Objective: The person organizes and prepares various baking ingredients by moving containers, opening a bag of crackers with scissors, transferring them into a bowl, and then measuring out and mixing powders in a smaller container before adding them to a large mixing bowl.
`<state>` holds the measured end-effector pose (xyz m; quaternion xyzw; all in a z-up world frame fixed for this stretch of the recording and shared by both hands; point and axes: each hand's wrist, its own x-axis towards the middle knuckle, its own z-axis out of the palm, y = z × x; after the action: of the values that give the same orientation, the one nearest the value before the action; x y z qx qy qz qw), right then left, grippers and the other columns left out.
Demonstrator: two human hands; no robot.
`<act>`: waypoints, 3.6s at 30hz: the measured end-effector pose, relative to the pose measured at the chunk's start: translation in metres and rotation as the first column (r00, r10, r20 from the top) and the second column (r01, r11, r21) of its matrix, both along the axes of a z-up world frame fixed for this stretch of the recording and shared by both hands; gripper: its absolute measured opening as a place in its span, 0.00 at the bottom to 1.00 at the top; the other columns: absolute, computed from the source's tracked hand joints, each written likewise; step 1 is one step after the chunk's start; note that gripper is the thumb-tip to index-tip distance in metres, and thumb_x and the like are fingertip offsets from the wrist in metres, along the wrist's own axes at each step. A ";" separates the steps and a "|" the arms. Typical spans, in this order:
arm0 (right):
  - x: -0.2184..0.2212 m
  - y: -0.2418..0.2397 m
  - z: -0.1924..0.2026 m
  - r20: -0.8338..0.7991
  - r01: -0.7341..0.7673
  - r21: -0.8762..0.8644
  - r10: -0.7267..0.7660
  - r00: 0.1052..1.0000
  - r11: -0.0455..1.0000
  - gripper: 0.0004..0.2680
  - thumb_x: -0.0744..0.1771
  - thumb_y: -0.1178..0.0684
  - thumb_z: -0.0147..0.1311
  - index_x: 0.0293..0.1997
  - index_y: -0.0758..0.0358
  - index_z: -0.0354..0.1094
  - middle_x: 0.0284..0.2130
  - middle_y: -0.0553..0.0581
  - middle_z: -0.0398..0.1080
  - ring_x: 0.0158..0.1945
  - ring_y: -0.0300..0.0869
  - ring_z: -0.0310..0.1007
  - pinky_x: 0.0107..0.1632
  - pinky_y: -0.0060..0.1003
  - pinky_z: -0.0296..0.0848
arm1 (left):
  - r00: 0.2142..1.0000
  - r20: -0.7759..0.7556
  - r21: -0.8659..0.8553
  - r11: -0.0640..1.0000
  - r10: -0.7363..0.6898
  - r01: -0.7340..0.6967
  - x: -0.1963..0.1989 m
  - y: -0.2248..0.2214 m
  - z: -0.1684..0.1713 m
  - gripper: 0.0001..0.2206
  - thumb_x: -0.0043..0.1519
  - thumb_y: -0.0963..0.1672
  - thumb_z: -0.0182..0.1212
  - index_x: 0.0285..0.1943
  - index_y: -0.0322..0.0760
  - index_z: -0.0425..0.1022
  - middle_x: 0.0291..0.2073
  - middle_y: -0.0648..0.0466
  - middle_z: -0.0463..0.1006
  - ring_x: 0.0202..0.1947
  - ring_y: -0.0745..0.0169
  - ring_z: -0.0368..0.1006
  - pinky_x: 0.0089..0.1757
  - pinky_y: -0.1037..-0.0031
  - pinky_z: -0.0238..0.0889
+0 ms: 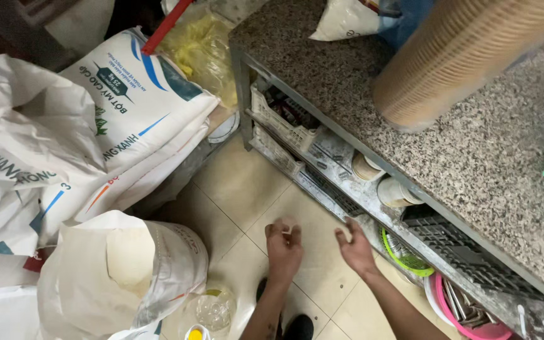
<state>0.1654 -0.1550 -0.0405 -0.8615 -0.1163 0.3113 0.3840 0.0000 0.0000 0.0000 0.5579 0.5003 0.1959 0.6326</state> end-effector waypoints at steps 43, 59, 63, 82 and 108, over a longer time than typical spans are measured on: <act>0.057 -0.186 0.089 0.735 -0.161 -0.330 0.360 0.575 0.930 0.10 0.70 0.32 0.65 0.52 0.33 0.76 0.40 0.36 0.79 0.37 0.31 0.85 0.45 0.33 0.82 | 0.542 -0.643 0.745 -0.277 -0.541 0.607 0.139 0.040 0.012 0.13 0.70 0.50 0.70 0.51 0.41 0.76 0.53 0.48 0.74 0.49 0.27 0.79 0.48 0.35 0.72; 0.143 -0.208 0.317 0.971 0.286 -0.110 0.041 0.237 0.952 0.17 0.65 0.44 0.68 0.57 0.58 0.77 0.43 0.58 0.76 0.38 0.50 0.74 0.41 0.49 0.69 | 0.657 -0.582 0.809 -0.422 -0.479 0.409 0.153 -0.056 0.289 0.13 0.73 0.52 0.71 0.54 0.43 0.78 0.56 0.57 0.77 0.52 0.52 0.76 0.51 0.52 0.75; 0.183 -0.172 0.324 0.907 0.379 -0.309 0.151 0.393 0.872 0.20 0.70 0.38 0.62 0.68 0.52 0.72 0.64 0.56 0.79 0.62 0.54 0.81 0.60 0.56 0.80 | 0.715 -0.570 0.786 -0.522 -0.406 0.330 0.280 -0.057 0.277 0.20 0.68 0.51 0.73 0.61 0.34 0.79 0.60 0.42 0.77 0.59 0.26 0.78 0.56 0.35 0.73; 0.367 -0.104 0.254 0.983 0.231 -0.142 0.109 0.148 0.963 0.27 0.69 0.51 0.59 0.82 0.57 0.62 0.75 0.74 0.61 0.62 0.80 0.78 0.61 0.76 0.78 | 0.858 -0.281 0.911 -0.400 -0.429 0.099 0.364 -0.031 0.199 0.24 0.68 0.34 0.60 0.75 0.33 0.68 0.66 0.43 0.69 0.50 0.25 0.86 0.48 0.35 0.83; 0.374 -0.036 -0.111 0.867 0.249 -0.116 -0.024 0.498 0.962 0.22 0.70 0.29 0.55 0.48 0.61 0.84 0.40 0.67 0.85 0.44 0.63 0.87 0.40 0.53 0.84 | 0.810 -0.425 0.905 -0.170 -0.404 0.390 0.455 0.013 -0.131 0.27 0.64 0.48 0.68 0.72 0.33 0.80 0.61 0.38 0.81 0.69 0.36 0.72 0.59 0.48 0.70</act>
<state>0.5398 -0.1912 -0.1516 -0.9459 -0.1861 -0.1766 0.1986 0.4546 0.0127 -0.1308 0.9553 0.0100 0.2844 0.0798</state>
